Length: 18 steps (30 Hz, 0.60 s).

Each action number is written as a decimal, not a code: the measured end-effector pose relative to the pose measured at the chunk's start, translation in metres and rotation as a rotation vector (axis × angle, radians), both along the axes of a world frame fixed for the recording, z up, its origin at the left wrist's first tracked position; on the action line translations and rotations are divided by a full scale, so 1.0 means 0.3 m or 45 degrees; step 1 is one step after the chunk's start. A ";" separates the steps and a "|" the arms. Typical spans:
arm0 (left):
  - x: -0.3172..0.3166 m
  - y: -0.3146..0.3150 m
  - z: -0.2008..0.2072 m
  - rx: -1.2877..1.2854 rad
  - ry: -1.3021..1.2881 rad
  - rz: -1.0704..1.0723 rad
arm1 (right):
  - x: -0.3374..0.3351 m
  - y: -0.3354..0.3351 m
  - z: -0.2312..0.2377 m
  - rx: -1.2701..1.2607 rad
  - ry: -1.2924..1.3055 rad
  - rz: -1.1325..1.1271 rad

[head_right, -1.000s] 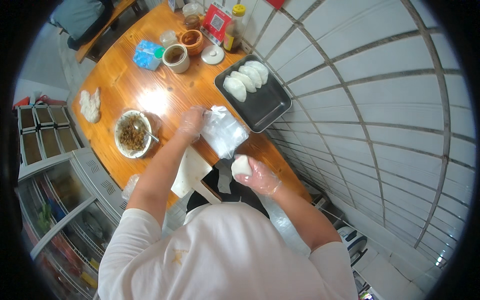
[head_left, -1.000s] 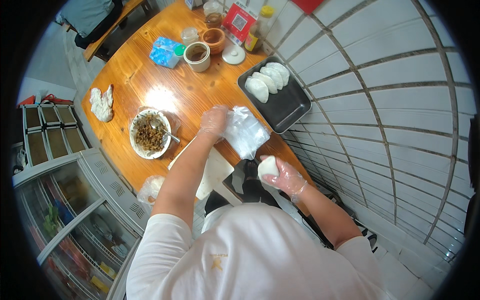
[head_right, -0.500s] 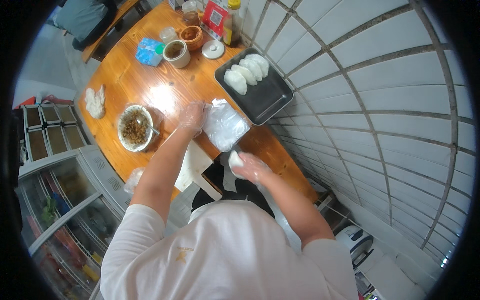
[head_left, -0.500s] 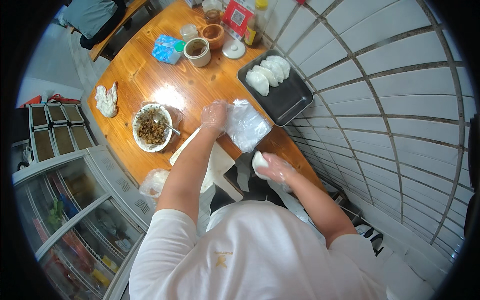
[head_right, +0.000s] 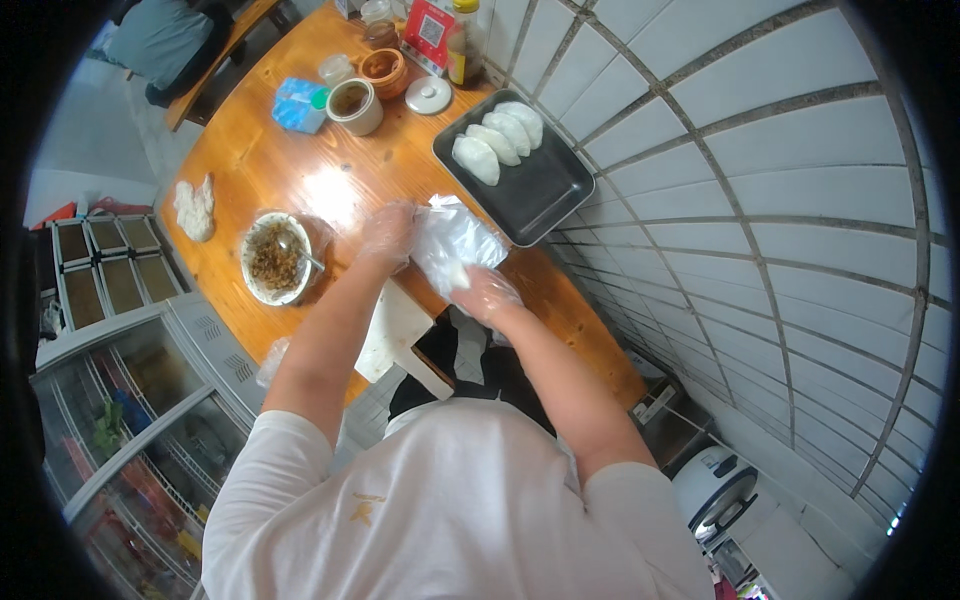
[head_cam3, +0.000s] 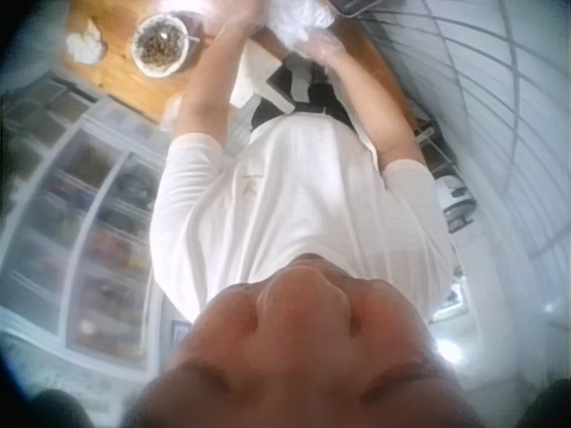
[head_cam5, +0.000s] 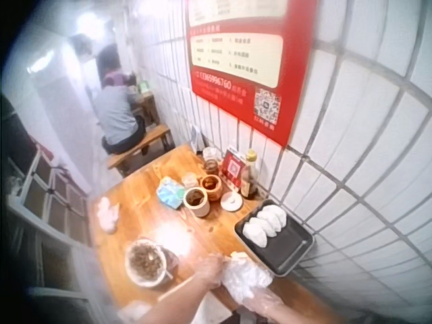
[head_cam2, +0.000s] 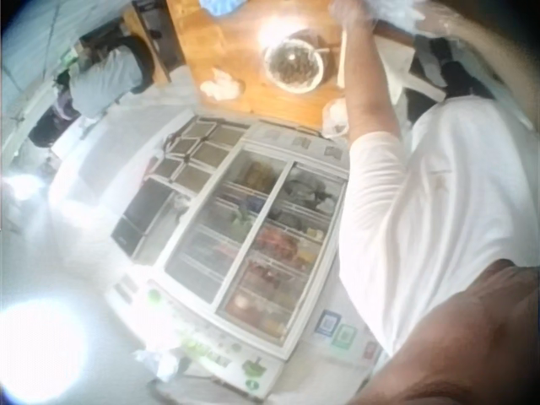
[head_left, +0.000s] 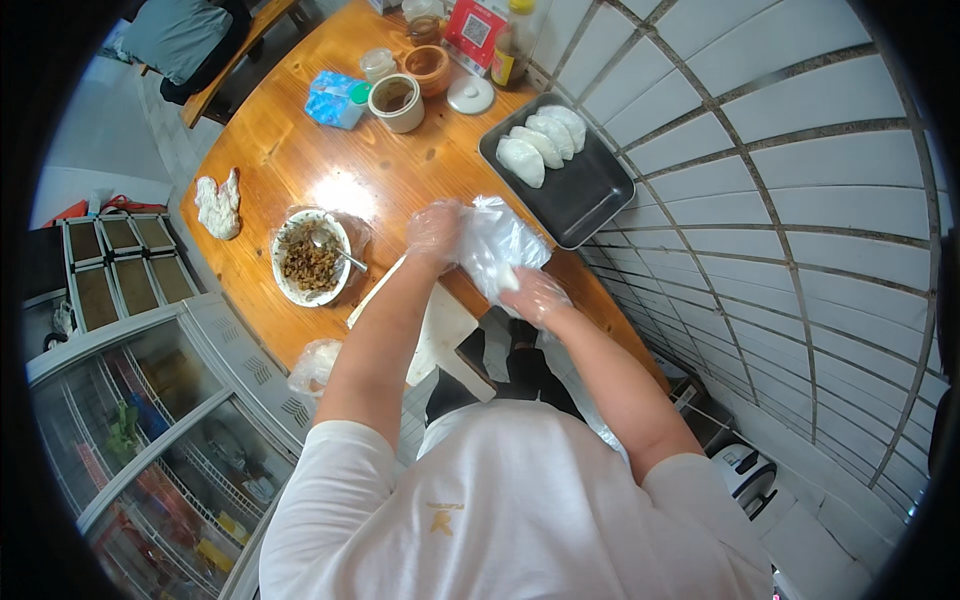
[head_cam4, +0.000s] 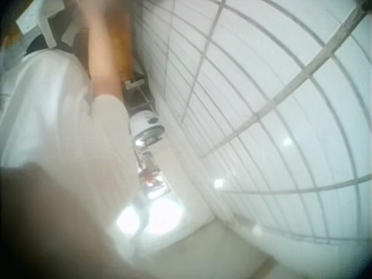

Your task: The person repeatedly scoops filling onto dough rounds, folds and seals them into dumplings, and places them on a tray. The person also flattens dough pieces on a cutting board and handles a plastic bag of dough. The process continues throughout the clip.

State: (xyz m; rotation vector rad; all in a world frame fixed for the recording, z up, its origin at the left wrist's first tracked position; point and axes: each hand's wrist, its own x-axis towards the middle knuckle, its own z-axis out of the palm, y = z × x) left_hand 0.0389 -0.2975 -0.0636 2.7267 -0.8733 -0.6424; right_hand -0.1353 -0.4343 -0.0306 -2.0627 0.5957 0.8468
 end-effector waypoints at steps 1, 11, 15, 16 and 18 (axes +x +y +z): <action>0.000 0.000 -0.004 -0.032 -0.025 0.000 | -0.048 -0.012 0.019 0.028 -0.049 0.032; -0.015 -0.021 0.085 -0.050 -0.011 0.134 | -0.469 -0.077 0.253 0.712 -0.324 -0.918; -0.148 -0.019 0.269 -0.502 -0.437 0.314 | -0.512 -0.120 0.313 0.613 -0.561 -0.872; -0.211 -0.008 0.318 -0.740 -0.645 0.318 | -0.524 -0.133 0.327 0.533 -0.617 -0.821; -0.350 -0.023 0.396 -0.941 -0.222 0.548 | -0.542 -0.155 0.347 0.529 -0.637 -0.758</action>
